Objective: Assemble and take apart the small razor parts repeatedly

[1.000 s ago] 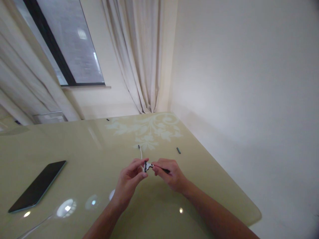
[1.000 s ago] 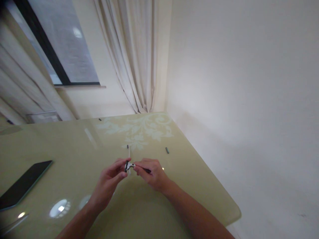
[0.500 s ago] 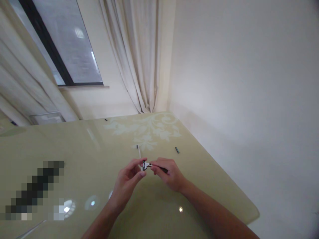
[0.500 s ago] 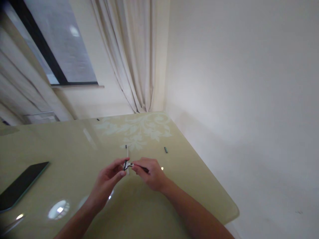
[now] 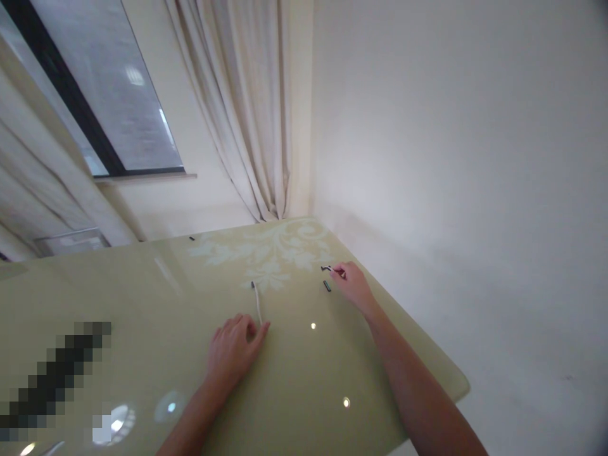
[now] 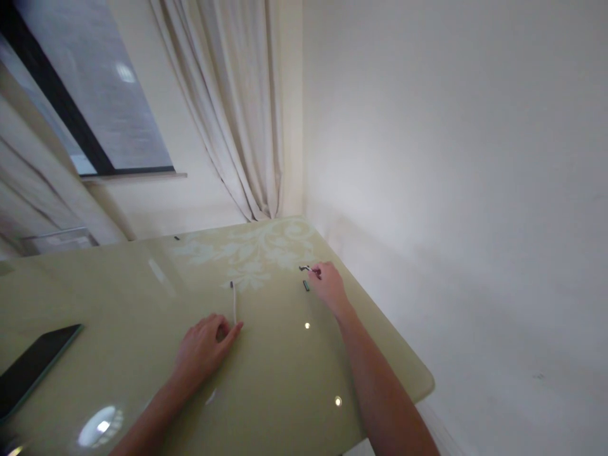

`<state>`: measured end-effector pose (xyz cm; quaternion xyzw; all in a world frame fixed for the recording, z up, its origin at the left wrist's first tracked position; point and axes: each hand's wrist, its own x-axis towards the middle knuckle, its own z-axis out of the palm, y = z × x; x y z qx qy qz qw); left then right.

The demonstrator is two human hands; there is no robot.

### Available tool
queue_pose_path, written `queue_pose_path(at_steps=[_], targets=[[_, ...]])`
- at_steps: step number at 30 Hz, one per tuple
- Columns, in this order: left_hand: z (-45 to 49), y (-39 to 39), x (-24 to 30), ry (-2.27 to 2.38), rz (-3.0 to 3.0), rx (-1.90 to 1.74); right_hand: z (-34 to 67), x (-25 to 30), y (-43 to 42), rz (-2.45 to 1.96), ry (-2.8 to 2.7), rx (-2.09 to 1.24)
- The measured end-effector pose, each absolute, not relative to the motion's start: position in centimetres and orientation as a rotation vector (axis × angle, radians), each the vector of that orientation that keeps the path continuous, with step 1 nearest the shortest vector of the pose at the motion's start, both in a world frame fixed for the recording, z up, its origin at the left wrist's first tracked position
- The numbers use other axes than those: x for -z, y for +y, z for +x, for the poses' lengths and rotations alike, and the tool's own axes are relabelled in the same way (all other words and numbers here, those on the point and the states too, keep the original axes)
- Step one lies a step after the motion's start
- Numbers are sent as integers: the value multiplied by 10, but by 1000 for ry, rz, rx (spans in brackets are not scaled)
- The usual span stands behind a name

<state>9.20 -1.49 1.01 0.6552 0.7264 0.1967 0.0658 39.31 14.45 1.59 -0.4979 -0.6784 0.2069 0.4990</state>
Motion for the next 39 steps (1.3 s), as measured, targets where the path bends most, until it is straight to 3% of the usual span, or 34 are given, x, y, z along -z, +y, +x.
queue_pose_path(at_steps=[6,11,17,20,25,32,39], targets=[[98,-14,-20,2286,1915,-407,408,6,155,-1222,-1579,-407],[118,-4,-24,2081,1830,-686,394,-2,150,-1233,-1516,-383],[181,30,-29,1730,1963,-845,355,-22,130,-1094,-1672,-887],[206,56,-27,1629,2010,-846,351,-27,129,-1002,-1471,-988],[227,91,-16,1813,1981,-797,359,-30,136,-984,-1067,-996],[222,93,-11,1864,2051,-637,354,-33,134,-947,-941,-1127],[232,102,-17,1902,2027,-543,359,-43,132,-889,-793,-1033]])
